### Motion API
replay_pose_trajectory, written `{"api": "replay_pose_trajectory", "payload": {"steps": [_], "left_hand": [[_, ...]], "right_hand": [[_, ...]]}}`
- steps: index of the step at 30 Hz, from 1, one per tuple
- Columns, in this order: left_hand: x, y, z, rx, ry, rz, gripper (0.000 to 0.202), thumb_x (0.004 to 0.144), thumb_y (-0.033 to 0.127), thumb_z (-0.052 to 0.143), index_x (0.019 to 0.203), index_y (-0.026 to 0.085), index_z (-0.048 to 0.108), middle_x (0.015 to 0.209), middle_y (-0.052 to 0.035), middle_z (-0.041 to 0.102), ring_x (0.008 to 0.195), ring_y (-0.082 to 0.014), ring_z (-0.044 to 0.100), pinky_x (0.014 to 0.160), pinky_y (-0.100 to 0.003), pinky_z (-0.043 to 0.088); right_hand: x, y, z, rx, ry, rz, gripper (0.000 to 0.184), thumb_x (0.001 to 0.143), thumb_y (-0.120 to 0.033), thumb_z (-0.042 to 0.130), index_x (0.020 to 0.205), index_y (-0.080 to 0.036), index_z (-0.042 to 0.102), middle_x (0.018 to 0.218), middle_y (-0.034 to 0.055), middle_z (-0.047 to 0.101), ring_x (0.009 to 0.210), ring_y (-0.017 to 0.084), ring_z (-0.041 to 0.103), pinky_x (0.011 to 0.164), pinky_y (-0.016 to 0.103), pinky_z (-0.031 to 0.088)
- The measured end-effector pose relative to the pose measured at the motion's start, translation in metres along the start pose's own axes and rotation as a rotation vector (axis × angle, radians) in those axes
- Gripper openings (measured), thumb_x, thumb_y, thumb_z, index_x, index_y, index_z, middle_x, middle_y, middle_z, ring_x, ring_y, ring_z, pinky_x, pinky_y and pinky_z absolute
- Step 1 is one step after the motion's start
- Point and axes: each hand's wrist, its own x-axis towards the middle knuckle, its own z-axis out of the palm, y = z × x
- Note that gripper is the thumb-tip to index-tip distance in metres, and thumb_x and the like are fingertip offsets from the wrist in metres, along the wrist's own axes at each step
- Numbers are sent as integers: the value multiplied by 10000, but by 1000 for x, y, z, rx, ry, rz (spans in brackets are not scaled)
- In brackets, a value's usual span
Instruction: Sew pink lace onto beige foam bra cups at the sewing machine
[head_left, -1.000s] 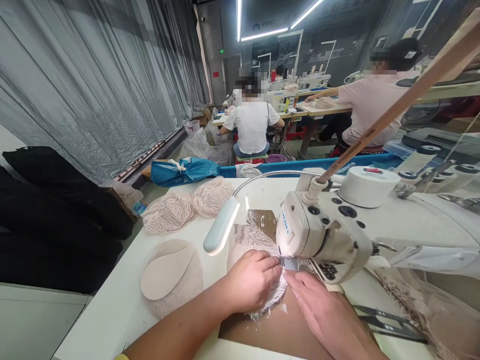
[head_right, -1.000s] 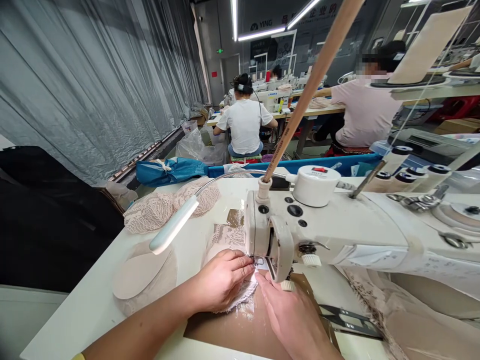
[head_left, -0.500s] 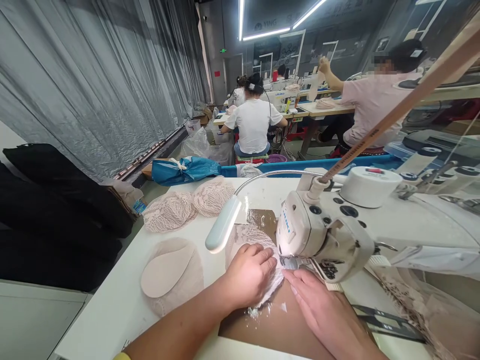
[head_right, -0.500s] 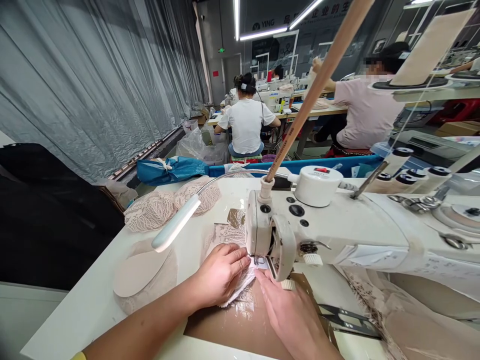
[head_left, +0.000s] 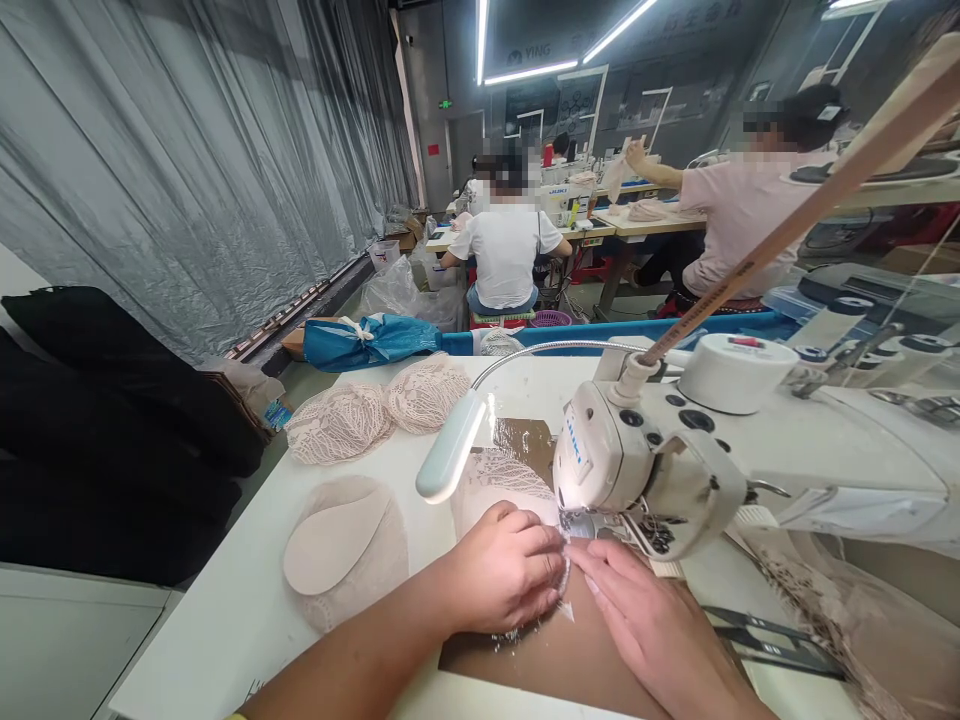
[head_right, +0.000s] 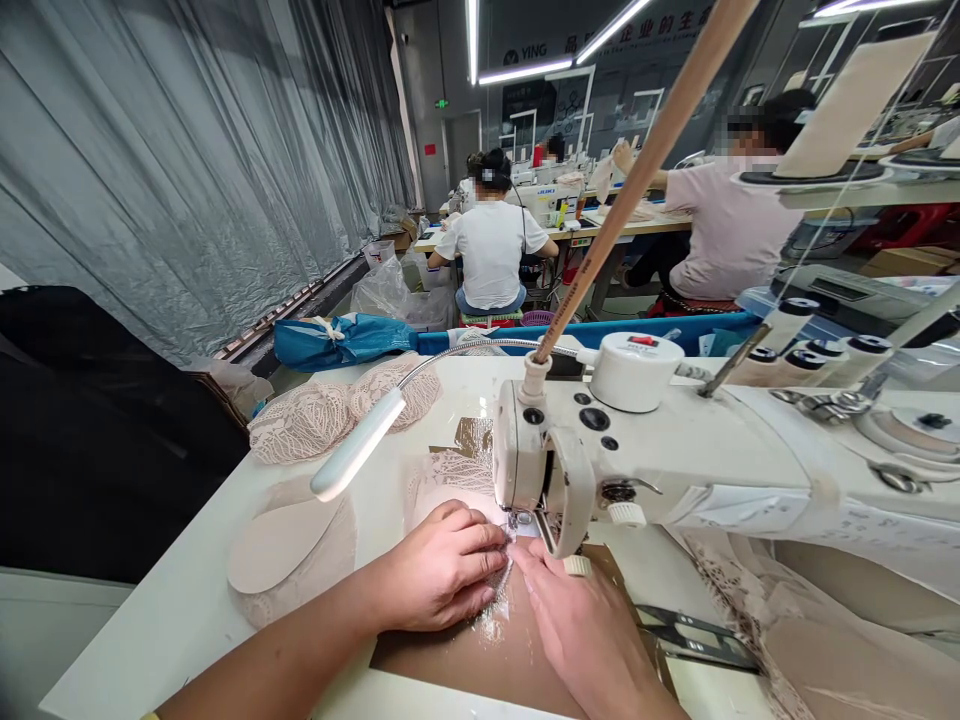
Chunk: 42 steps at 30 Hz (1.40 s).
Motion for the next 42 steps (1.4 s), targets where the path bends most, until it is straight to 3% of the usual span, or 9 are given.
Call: {"api": "replay_pose_trajectory", "payload": {"steps": [5, 11, 17, 26, 30, 36, 42], "left_hand": [[0, -7, 1, 20, -18, 57, 251, 934, 225, 453, 1149, 168, 569, 1246, -93, 611, 1066, -210, 534, 909, -361, 390], [0, -12, 1, 7, -36, 61, 275, 928, 217, 455, 1178, 160, 553, 1279, -78, 598, 1081, -219, 527, 919, -357, 384], [2, -9, 1, 6, -28, -3, 324, 920, 275, 466, 1214, 155, 534, 1254, -90, 603, 1066, -233, 520, 906, -368, 382], [5, -6, 3, 48, -28, -83, 353, 911, 316, 458, 1210, 143, 532, 1267, -104, 581, 1029, -252, 512, 867, -396, 382], [2, -6, 1, -53, 14, -116, 286, 857, 312, 538, 1097, 163, 587, 1211, -82, 614, 1035, -251, 518, 898, -396, 385], [-3, -4, 7, -173, 99, -207, 83, 838, 200, 539, 781, 166, 589, 910, -59, 651, 890, -193, 556, 827, -334, 425], [-1, -2, 8, -139, 106, -206, 100, 838, 175, 529, 746, 155, 563, 851, -66, 630, 842, -187, 542, 785, -318, 432]], "right_hand": [[0, -1, 0, -26, -45, -76, 448, 837, -55, 360, 1161, -160, 651, 1079, 117, 700, 716, 165, 675, 583, 257, 551], [2, -4, 0, -64, 7, -94, 446, 825, -52, 357, 1112, -160, 681, 991, 94, 719, 634, 157, 666, 554, 260, 546], [1, -1, 6, -175, 52, -81, 442, 828, -37, 362, 1115, -141, 683, 1009, 90, 736, 703, 148, 698, 516, 210, 515], [4, -3, 8, -198, 91, -30, 432, 843, -55, 361, 1096, -164, 694, 948, 88, 741, 633, 147, 676, 455, 227, 461], [4, -3, 0, -89, 70, 10, 410, 878, -97, 354, 1098, -191, 688, 966, 80, 734, 636, 140, 665, 494, 222, 490], [-2, 1, -2, 18, 62, -4, 364, 897, -156, 373, 1087, -216, 678, 971, 81, 733, 782, 187, 686, 674, 288, 550], [-5, 1, 0, 20, 63, -34, 354, 907, -148, 358, 1089, -203, 657, 986, 86, 725, 820, 199, 683, 703, 309, 548]]}}
